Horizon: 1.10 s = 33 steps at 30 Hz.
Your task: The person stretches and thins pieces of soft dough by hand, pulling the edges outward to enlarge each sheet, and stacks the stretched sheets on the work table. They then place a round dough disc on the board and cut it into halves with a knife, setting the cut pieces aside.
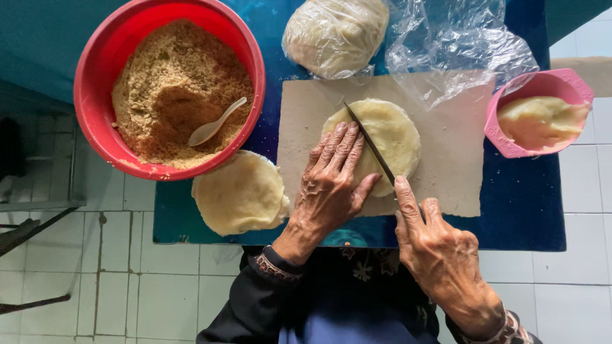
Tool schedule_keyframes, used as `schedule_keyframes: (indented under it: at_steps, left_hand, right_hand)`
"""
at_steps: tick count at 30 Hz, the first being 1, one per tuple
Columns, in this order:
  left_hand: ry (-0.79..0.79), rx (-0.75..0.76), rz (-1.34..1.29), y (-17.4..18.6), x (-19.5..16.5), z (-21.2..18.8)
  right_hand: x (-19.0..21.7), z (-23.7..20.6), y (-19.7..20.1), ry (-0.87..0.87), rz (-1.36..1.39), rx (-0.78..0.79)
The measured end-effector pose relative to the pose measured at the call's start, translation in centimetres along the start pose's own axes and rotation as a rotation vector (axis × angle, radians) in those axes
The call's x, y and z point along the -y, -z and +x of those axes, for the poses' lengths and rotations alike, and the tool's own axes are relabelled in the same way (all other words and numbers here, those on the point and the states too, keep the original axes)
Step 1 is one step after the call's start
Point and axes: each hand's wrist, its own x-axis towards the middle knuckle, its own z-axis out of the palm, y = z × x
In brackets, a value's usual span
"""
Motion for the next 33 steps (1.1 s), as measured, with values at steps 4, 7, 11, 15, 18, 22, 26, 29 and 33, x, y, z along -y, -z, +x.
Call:
schedule_keyframes:
  at_steps: [4,7,11,15,18,22,26,29,33]
  left_hand:
    - [0.005,0.015,-0.011,-0.1,0.0,0.0]
    - [0.016,0.023,-0.018,-0.2,0.0,0.0]
    - [0.031,-0.004,-0.041,-0.3,-0.1,0.1]
    - [0.023,0.018,-0.028,-0.4,-0.2,-0.1]
    - [0.026,0.039,-0.025,-0.4,-0.3,-0.3]
    - [0.036,0.010,-0.040,-0.5,-0.2,-0.2]
    - [0.042,0.026,-0.045,-0.7,-0.1,-0.3]
    - [0.045,0.023,-0.023,-0.7,-0.1,-0.3]
    - [0.037,0.012,-0.046,-0.6,0.0,-0.1]
  right_hand:
    - [0.5,0.4,-0.2,-0.013,-0.067,0.049]
    - [0.4,0.9,-0.3,0.014,-0.052,0.030]
    - [-0.6,1.0,0.4,0.060,-0.043,0.032]
    - [-0.7,1.2,0.4,0.063,-0.083,0.068]
    - [-0.4,1.5,0.6,0.056,-0.059,0.069]
    - [-0.7,0.9,1.8,0.067,-0.043,0.098]
    - [-0.3,1.0,1.1,0.050,-0.072,0.144]
    - [0.4,1.4,0.2,0.061,-0.101,0.053]
    - [0.0,0.7,1.2,0.082,-0.062,0.045]
